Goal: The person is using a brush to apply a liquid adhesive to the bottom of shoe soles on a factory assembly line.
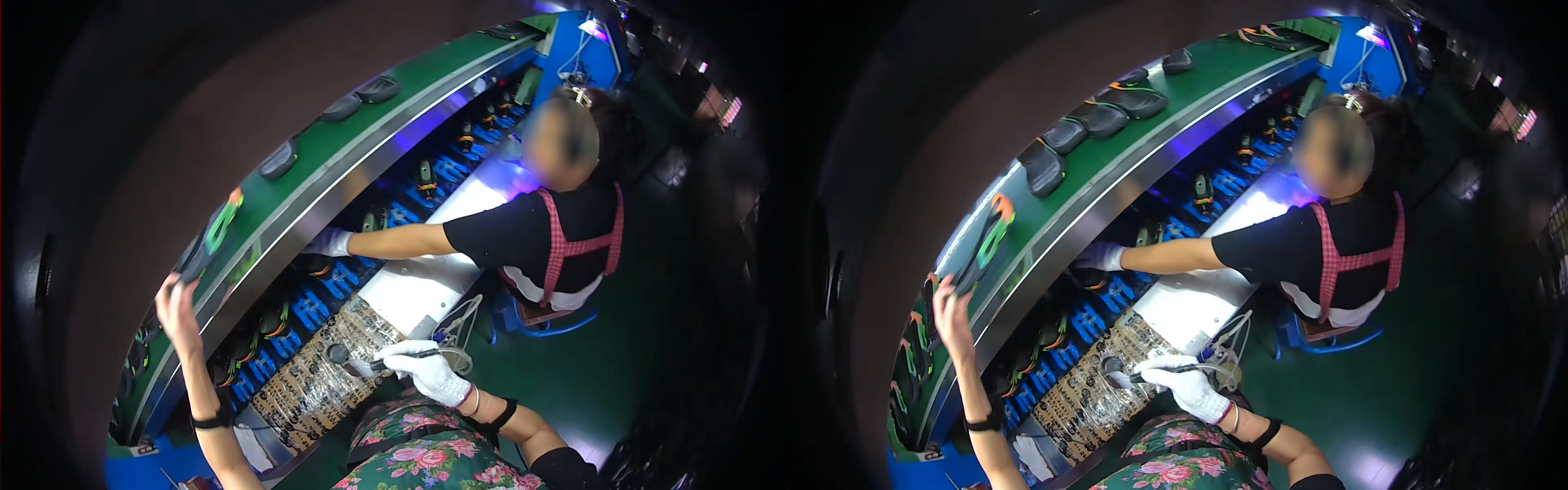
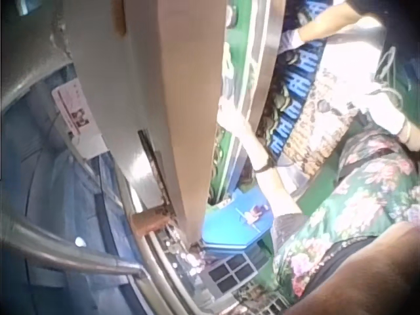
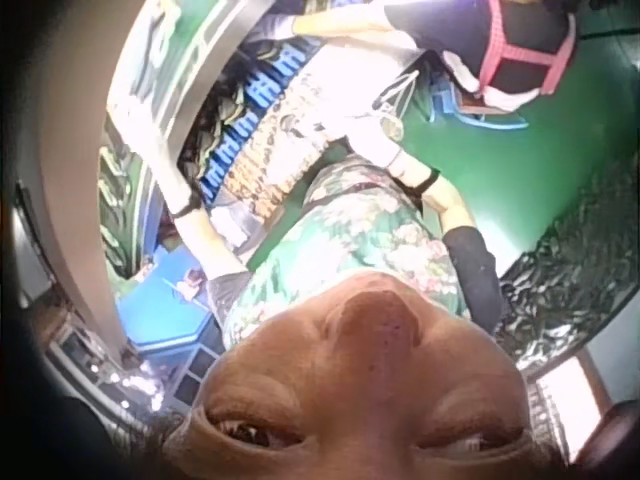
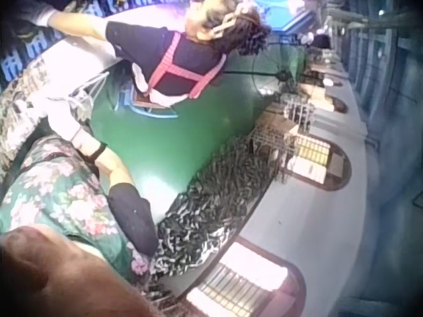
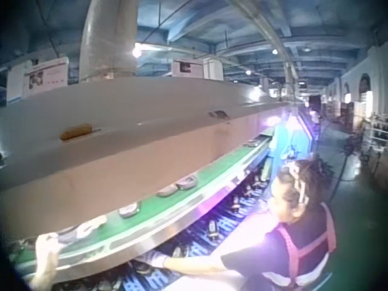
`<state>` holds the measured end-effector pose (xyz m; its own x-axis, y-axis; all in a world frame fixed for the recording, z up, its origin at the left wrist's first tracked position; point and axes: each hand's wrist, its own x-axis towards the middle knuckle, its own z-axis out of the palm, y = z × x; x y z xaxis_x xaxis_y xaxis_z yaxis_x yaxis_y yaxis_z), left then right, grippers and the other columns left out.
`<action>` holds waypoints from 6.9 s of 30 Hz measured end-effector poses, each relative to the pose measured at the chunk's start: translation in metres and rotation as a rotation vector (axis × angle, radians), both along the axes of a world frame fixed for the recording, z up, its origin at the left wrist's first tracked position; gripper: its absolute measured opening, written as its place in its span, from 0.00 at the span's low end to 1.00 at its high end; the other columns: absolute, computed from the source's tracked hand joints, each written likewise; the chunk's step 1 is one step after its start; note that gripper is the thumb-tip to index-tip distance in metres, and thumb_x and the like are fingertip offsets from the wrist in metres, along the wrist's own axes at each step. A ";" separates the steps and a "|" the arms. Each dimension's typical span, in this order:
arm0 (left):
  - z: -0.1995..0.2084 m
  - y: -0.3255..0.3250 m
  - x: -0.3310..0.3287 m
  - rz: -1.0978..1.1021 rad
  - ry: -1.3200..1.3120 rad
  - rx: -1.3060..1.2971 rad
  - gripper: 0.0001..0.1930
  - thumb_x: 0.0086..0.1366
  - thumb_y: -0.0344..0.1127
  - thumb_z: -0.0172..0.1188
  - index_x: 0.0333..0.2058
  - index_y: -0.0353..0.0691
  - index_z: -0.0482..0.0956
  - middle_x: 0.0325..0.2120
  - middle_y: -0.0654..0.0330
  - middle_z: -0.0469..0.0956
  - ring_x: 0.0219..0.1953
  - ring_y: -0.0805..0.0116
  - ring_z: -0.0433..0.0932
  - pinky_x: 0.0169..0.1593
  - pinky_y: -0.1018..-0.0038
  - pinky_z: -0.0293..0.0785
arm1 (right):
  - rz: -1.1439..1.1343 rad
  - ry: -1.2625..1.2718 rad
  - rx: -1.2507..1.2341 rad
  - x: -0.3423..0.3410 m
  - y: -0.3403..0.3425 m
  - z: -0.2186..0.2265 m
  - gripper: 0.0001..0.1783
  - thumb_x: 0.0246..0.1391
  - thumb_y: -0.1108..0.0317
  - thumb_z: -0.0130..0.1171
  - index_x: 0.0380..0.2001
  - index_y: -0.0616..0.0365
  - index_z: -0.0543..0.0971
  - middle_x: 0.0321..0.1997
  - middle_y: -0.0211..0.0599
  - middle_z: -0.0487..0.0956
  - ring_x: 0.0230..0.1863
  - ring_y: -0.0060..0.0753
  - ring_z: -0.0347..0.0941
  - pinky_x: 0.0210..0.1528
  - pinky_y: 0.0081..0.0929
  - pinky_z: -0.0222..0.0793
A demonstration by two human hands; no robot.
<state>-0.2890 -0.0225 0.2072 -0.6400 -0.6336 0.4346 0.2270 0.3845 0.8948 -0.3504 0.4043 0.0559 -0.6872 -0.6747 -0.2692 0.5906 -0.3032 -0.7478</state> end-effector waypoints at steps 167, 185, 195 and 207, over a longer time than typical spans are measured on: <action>-0.133 0.187 0.003 -0.962 0.255 1.022 0.25 0.69 0.48 0.63 0.47 0.26 0.78 0.38 0.49 0.79 0.41 0.56 0.82 0.53 0.57 0.78 | 0.112 0.985 0.062 0.006 -0.010 0.052 0.13 0.46 0.77 0.72 0.38 0.60 0.88 0.41 0.43 0.87 0.37 0.40 0.83 0.40 0.33 0.78; -0.136 0.194 0.001 -0.737 0.192 1.197 0.45 0.64 0.74 0.53 0.43 0.24 0.77 0.33 0.48 0.79 0.36 0.56 0.81 0.49 0.58 0.78 | 0.019 1.215 -0.028 0.011 -0.015 0.062 0.17 0.45 0.78 0.71 0.42 0.55 0.88 0.41 0.38 0.87 0.36 0.39 0.83 0.38 0.33 0.79; -0.142 0.198 -0.009 -0.786 0.163 1.146 0.58 0.48 0.90 0.48 0.42 0.26 0.77 0.33 0.50 0.79 0.36 0.59 0.81 0.46 0.61 0.74 | 0.004 1.219 0.100 0.009 -0.006 0.058 0.10 0.41 0.79 0.73 0.31 0.58 0.86 0.38 0.43 0.87 0.33 0.39 0.82 0.36 0.32 0.76; -0.135 0.207 -0.017 -0.959 0.214 1.098 0.27 0.71 0.53 0.58 0.46 0.26 0.79 0.38 0.49 0.80 0.39 0.57 0.83 0.50 0.58 0.77 | -0.054 1.000 0.129 0.003 0.006 0.048 0.09 0.41 0.80 0.72 0.30 0.60 0.86 0.37 0.46 0.87 0.32 0.39 0.82 0.35 0.32 0.76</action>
<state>-0.3059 0.1843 0.0725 -0.9829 -0.0812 0.1650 0.1600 -0.8203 0.5492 -0.3471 0.4101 0.1037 -0.6662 -0.6426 0.3785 -0.3377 -0.1926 -0.9214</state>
